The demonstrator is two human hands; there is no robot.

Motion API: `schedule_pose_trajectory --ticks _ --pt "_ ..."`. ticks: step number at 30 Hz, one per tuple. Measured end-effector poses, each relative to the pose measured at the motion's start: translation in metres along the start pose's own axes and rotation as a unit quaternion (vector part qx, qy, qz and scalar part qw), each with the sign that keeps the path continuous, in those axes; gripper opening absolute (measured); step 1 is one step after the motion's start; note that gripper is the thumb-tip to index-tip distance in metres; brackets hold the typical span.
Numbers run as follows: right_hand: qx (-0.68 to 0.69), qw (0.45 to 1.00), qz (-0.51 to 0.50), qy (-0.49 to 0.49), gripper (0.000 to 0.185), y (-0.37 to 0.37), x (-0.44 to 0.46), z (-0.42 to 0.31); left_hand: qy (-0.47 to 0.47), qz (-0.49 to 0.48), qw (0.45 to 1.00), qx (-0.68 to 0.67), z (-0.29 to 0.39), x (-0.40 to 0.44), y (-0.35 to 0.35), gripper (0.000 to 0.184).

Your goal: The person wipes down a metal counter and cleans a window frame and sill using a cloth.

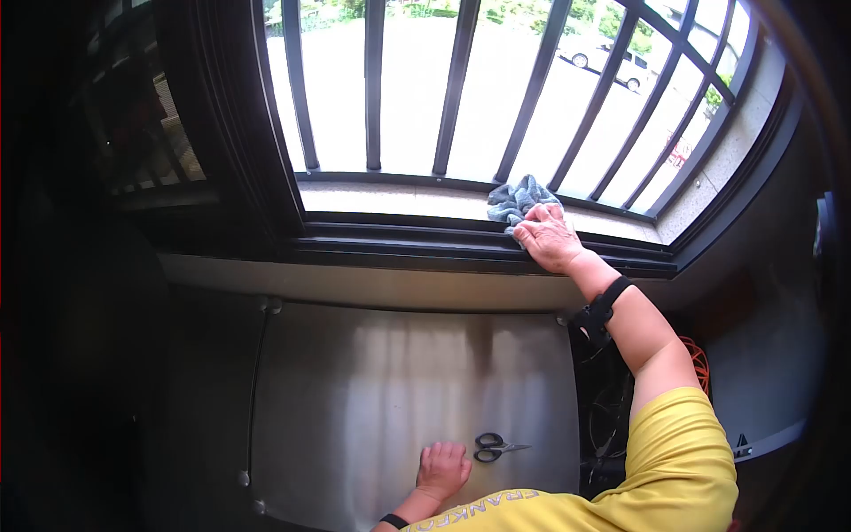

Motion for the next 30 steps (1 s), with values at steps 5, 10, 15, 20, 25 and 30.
schedule_pose_trajectory --ticks 5,10,15,20,25,30 --pt "-0.11 0.986 -0.026 -0.121 0.04 0.011 -0.04 0.087 0.002 0.065 0.998 -0.015 0.002 0.002 -0.001 0.01" --pt "-0.204 0.967 -0.033 -0.151 0.039 0.024 -0.073 0.149 0.022 0.03 0.998 0.059 0.01 0.003 -0.003 0.01" --pt "-0.099 0.937 0.243 -0.229 0.039 0.001 -0.061 0.182 0.025 0.052 0.995 0.077 0.014 0.004 -0.002 0.009" --pt "0.277 0.899 0.266 -0.212 0.051 0.047 -0.021 0.1 0.027 0.049 0.996 0.063 0.015 0.005 0.004 0.011" --pt "0.248 0.953 0.169 -0.048 0.048 0.038 0.039 -0.07 0.016 0.028 0.998 0.055 0.009 0.003 0.001 0.015" --pt "0.273 0.938 0.15 0.15 0.033 0.017 0.099 -0.231 0.0 0.047 0.999 0.008 0.004 0.004 0.006 0.013"
Point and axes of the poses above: each hand's wrist, its own x-axis towards the middle knuckle, its own y-axis out of the back of the hand, z = x × y, the point moved 2 cm from there along x, towards the middle knuckle, and after that the axes turned 2 degrees about y, right-handed, at the moved point
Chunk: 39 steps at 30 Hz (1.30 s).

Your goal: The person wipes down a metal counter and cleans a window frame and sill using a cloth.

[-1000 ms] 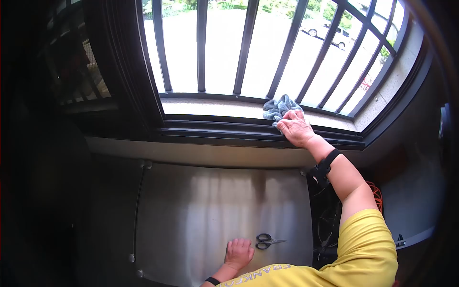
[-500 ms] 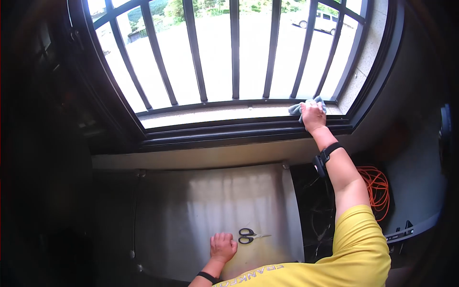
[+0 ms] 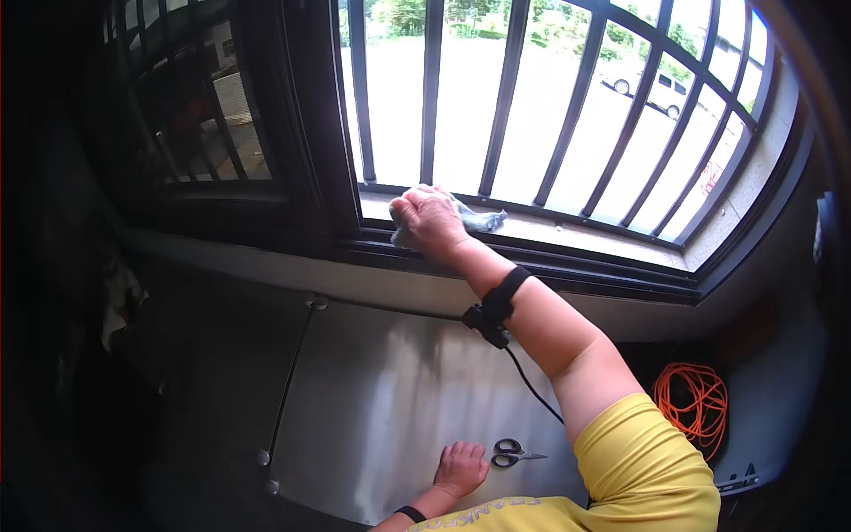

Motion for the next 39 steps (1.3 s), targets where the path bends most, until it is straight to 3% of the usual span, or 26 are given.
schedule_pose_trajectory --ticks 1,3,4,5,11,14,19,25,27,30,33,35,37,39 --pt "0.049 0.995 -0.001 0.082 0.031 -0.017 0.006 -0.014 0.004 0.004 1.0 -0.003 -0.001 0.0 -0.001 0.013" --pt "0.06 0.995 -0.044 0.068 0.032 -0.064 0.004 -0.02 -0.007 0.009 1.0 -0.028 -0.004 -0.002 -0.002 0.013" --pt "-0.042 0.983 -0.136 0.114 0.034 -0.072 0.005 -0.017 -0.005 -0.01 1.0 -0.021 -0.004 -0.002 0.001 0.014" --pt "-0.114 0.974 -0.145 0.133 0.038 -0.076 0.0 -0.011 -0.001 -0.007 1.0 -0.024 -0.006 -0.002 0.002 0.014" --pt "-0.236 0.941 -0.172 0.174 0.045 -0.057 0.005 -0.015 -0.007 -0.034 0.999 -0.024 -0.004 -0.004 -0.003 0.016" --pt "-0.279 0.934 -0.165 0.148 0.042 -0.037 -0.013 0.006 -0.008 -0.027 0.999 -0.038 -0.009 -0.003 0.0 0.015" --pt "-0.312 0.933 -0.167 0.065 0.032 0.061 -0.09 0.068 0.001 -0.011 0.997 -0.074 -0.009 -0.004 -0.001 0.014" --pt "-0.487 0.858 -0.148 -0.066 0.03 0.148 -0.161 0.139 0.0 -0.026 0.999 -0.041 -0.006 -0.003 -0.001 0.015" --pt "-0.459 0.874 -0.112 -0.112 0.03 0.134 -0.15 0.138 0.0 -0.025 0.999 -0.028 -0.004 -0.001 0.002 0.015" --pt "-0.257 0.96 0.034 -0.11 0.031 0.101 -0.094 0.081 0.001 -0.029 1.0 -0.011 -0.001 -0.001 0.001 0.016" --pt "-0.108 0.991 0.072 -0.044 0.028 0.034 -0.039 0.03 0.0 -0.016 1.0 -0.013 -0.002 -0.001 0.0 0.014" --pt "-0.017 0.999 0.006 0.04 0.031 -0.026 -0.015 0.003 -0.001 -0.001 1.0 -0.022 -0.003 0.0 -0.001 0.012" --pt "-0.123 0.98 -0.098 0.124 0.04 -0.073 -0.01 -0.029 0.0 0.004 0.999 -0.041 -0.004 -0.002 -0.002 0.013" --pt "-0.171 0.97 -0.14 0.105 0.049 -0.089 -0.006 -0.046 -0.002 0.0 0.999 -0.044 -0.005 -0.001 -0.003 0.013"
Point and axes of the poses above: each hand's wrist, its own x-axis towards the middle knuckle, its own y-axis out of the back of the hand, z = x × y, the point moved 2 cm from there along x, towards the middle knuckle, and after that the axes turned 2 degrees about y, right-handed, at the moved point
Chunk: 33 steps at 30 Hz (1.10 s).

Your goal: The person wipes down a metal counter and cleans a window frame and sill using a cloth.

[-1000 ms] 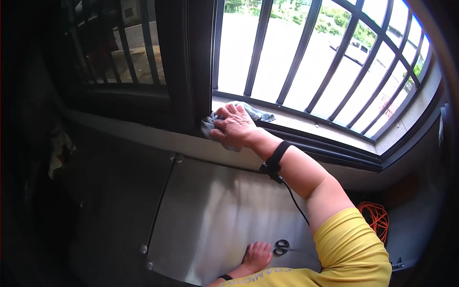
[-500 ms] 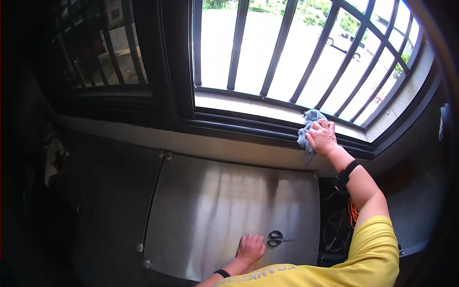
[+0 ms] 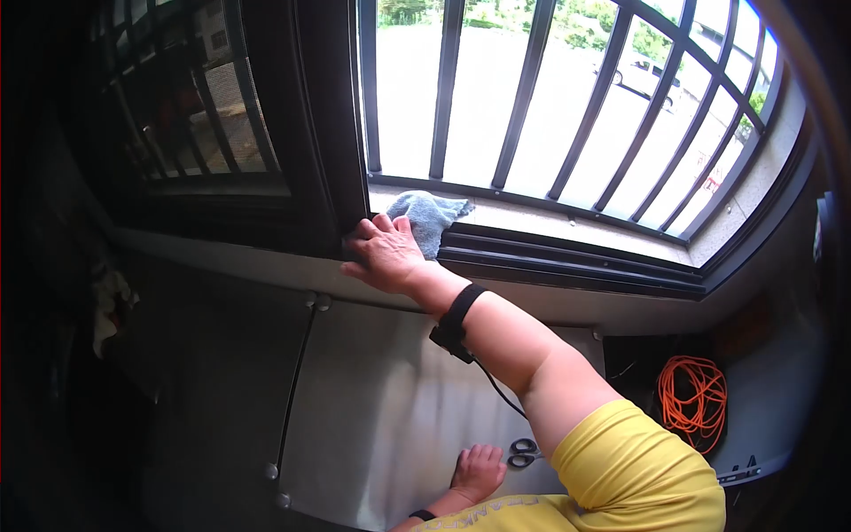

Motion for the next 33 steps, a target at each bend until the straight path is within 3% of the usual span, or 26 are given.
schedule_pose_trajectory --ticks 5,10,15,17,20,24,25,27,30,33 --pt "-0.007 1.0 -0.01 0.017 0.052 0.003 -0.004 0.014 0.009 -0.038 0.999 0.02 0.004 0.002 0.002 0.015" --pt "-0.047 0.994 -0.092 0.025 0.051 0.031 -0.024 0.038 -0.003 -0.017 1.0 -0.008 -0.003 -0.002 0.0 0.015" --pt "-0.079 0.995 -0.06 0.031 0.041 0.047 -0.069 0.066 -0.001 -0.021 1.0 0.014 0.0 0.0 0.004 0.015" --pt "-0.036 0.991 -0.126 -0.007 0.037 0.052 -0.067 0.061 0.001 -0.024 0.999 0.021 0.002 0.001 0.005 0.015" --pt "0.039 0.994 -0.102 -0.019 0.035 0.034 -0.039 0.04 -0.001 -0.012 1.0 0.021 0.002 -0.001 -0.002 0.015" --pt "0.016 1.0 -0.007 0.011 0.042 -0.008 0.005 0.001 -0.019 -0.058 0.998 0.027 0.005 -0.002 -0.001 0.017" --pt "0.024 0.998 -0.058 0.004 0.048 0.001 0.008 -0.005 -0.013 -0.046 0.999 0.018 0.003 -0.002 -0.001 0.016" --pt "-0.025 0.999 -0.017 0.041 0.061 -0.011 0.007 -0.001 -0.011 -0.032 0.999 0.035 0.005 0.001 0.001 0.014" --pt "-0.085 0.994 -0.053 0.048 0.056 -0.006 0.0 0.011 -0.015 -0.015 0.999 0.035 0.005 0.003 0.003 0.014" --pt "-0.058 0.997 -0.036 0.029 0.05 0.011 -0.034 0.038 0.002 -0.057 0.998 0.04 0.001 -0.001 -0.004 0.013"
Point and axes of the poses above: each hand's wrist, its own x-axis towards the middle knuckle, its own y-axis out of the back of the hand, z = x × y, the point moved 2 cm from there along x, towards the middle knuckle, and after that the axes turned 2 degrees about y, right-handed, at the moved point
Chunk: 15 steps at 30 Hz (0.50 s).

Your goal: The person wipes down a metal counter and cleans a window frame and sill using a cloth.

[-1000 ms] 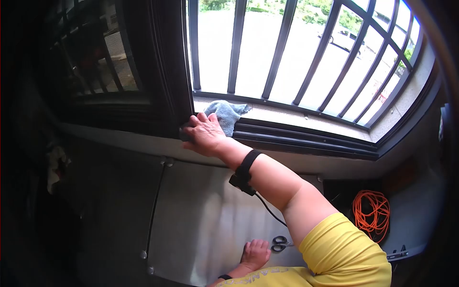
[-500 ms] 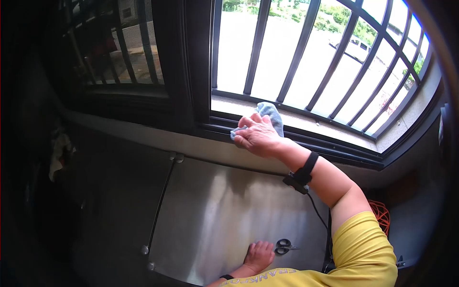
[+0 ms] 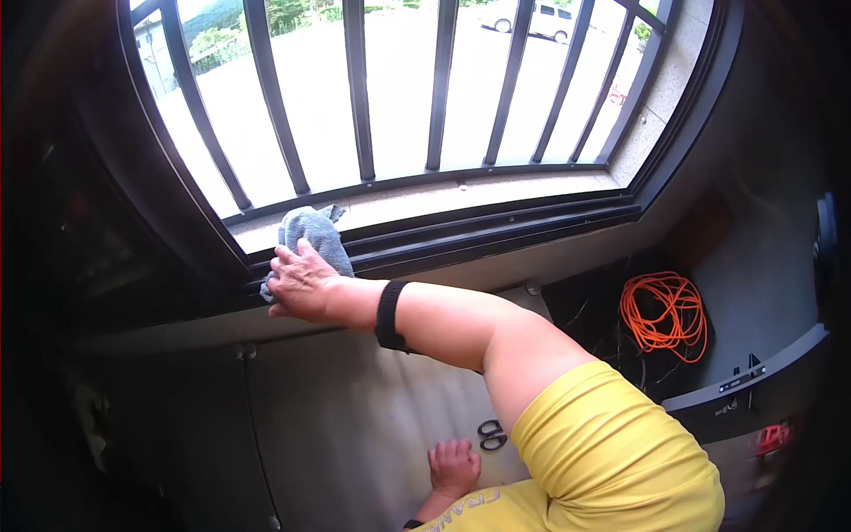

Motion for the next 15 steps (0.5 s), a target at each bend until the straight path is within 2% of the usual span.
schedule_pose_trajectory --ticks 3,5,6,8,11,15 --pt "0.027 0.999 0.037 -0.025 0.047 0.015 -0.058 0.033 -0.004 0.029 0.999 -0.031 0.0 0.0 0.001 0.013" --pt "-0.006 0.997 0.034 -0.067 0.043 0.023 -0.099 0.056 -0.006 0.031 0.999 -0.036 0.0 0.002 0.001 0.013" --pt "-0.048 0.992 0.09 -0.079 0.036 0.02 -0.121 0.069 -0.006 0.033 0.999 -0.039 0.0 0.002 0.001 0.013" --pt "-0.062 0.985 0.116 -0.113 0.035 0.026 -0.164 0.092 -0.005 0.031 0.999 -0.039 0.001 0.002 0.0 0.012" --pt "-0.092 0.976 0.127 -0.151 0.035 0.037 -0.216 0.119 -0.007 0.028 0.999 -0.024 0.003 0.002 0.0 0.011" --pt "-0.078 0.974 0.057 -0.206 0.035 0.056 -0.236 0.135 -0.004 0.022 1.0 0.003 0.005 0.003 -0.002 0.011"
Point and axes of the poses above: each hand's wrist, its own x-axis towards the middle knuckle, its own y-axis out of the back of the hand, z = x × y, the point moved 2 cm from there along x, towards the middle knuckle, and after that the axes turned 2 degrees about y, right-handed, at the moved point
